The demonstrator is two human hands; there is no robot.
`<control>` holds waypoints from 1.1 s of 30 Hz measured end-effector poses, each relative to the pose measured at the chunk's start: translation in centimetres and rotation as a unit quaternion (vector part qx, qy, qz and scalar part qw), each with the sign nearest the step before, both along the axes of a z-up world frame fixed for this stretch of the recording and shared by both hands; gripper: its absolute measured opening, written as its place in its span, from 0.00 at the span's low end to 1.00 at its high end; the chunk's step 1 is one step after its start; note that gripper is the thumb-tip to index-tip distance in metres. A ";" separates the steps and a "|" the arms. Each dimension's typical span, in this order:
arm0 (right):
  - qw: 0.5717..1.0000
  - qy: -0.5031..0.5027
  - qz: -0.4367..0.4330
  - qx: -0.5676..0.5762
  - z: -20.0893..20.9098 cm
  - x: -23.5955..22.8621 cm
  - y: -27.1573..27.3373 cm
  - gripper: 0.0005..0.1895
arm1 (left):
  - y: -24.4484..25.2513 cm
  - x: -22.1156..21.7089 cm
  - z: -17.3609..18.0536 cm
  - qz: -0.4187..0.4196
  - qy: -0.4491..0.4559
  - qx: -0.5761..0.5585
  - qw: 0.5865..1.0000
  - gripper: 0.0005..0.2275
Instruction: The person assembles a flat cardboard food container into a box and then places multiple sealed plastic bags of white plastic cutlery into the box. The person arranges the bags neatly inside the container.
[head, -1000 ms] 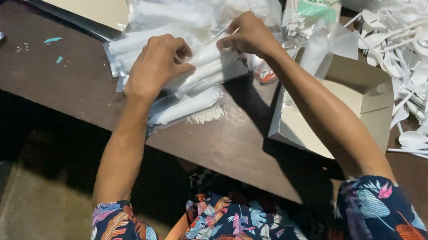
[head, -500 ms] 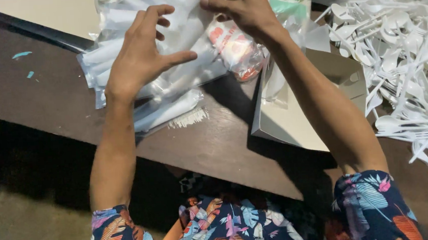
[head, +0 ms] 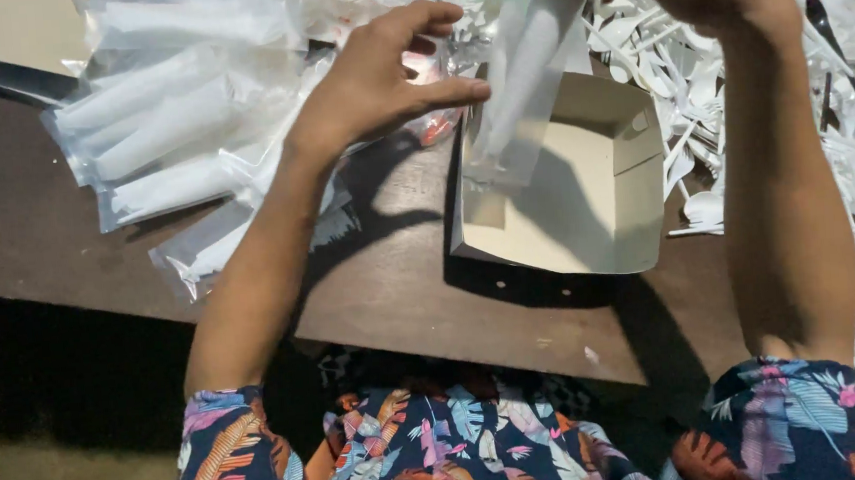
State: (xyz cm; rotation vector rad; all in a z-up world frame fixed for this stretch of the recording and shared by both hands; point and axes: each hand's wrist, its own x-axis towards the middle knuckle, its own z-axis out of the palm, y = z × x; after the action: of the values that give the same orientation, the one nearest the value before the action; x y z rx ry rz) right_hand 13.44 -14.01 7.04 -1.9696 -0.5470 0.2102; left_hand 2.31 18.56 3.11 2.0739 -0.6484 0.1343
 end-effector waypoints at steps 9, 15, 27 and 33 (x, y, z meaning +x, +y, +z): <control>0.990 -0.094 0.075 -0.072 -0.9 -4.0 3.9 0.10 | -6.4 2.6 -3.6 0.000 0.089 0.057 0.994 0.53; 0.993 -0.076 0.025 -0.084 -2.3 -3.8 4.5 0.08 | -7.4 3.2 -5.7 0.024 0.060 0.022 0.998 0.49; 0.967 0.051 -0.090 -0.231 -1.2 -8.8 2.3 0.12 | -7.7 4.0 -7.0 0.068 0.113 0.038 0.991 0.39; 0.966 0.221 -0.055 -0.125 -4.7 -8.9 4.2 0.13 | -7.1 3.7 -6.7 0.098 0.122 0.042 0.987 0.46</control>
State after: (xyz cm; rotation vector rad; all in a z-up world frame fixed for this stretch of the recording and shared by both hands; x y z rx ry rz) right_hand 4.58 -9.76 2.31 -2.1011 -0.1224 0.6568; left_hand 5.97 11.45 -3.62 2.1893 -0.3057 -0.0365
